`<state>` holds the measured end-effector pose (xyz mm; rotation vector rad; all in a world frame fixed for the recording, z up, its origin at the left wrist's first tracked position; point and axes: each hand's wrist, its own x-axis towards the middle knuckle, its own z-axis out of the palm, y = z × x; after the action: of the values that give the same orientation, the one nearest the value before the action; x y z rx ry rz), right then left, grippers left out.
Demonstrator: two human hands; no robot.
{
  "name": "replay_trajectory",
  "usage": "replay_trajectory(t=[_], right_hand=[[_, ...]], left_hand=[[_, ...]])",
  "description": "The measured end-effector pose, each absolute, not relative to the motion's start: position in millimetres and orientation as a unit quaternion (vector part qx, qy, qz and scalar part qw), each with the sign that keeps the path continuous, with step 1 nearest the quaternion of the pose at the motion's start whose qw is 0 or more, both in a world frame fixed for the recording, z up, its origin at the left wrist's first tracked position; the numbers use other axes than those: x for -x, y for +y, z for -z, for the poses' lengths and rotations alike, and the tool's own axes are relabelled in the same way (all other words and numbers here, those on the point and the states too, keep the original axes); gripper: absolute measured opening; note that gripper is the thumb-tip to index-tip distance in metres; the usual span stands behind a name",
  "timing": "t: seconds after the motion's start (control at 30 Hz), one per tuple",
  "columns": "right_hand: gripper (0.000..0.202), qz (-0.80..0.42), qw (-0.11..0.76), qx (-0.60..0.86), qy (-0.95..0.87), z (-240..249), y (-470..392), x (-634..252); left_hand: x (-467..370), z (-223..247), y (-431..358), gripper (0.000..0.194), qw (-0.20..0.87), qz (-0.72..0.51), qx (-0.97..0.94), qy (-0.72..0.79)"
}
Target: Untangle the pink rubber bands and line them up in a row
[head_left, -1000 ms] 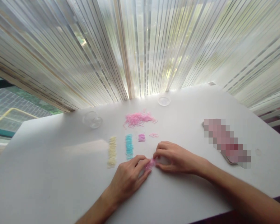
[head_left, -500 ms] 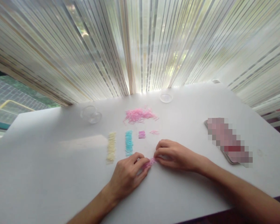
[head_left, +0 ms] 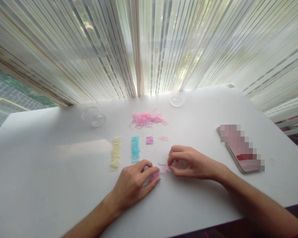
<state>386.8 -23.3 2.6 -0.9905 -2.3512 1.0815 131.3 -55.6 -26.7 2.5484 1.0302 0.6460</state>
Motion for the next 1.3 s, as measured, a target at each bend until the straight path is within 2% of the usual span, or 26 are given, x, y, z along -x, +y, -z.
replay_trajectory(t=[0.2, 0.77, 0.93, 1.13, 1.3], right_hand=[[0.009, -0.381, 0.154, 0.339, -0.846, 2, -26, -384], [0.006, -0.281, 0.206, 0.362, -0.865, 16, -22, -375], [0.011, -0.172, 0.28, 0.358, -0.874, 19, -5, -367], [0.014, -0.076, 0.267, 0.34, -0.899, 27, 14, -347], [0.017, -0.053, 0.273, 0.337, -0.9, 32, 16, -348]], left_hand=[[-131, 26, -56, 0.012, 0.15, -0.231, -0.892, 0.358], [-132, 27, -55, 0.013, 0.156, -0.23, -0.891, 0.359], [-131, 29, -55, 0.013, 0.156, -0.233, -0.89, 0.359], [-129, 32, -56, 0.015, 0.165, -0.232, -0.89, 0.356], [-129, 32, -55, 0.015, 0.17, -0.229, -0.89, 0.356]])
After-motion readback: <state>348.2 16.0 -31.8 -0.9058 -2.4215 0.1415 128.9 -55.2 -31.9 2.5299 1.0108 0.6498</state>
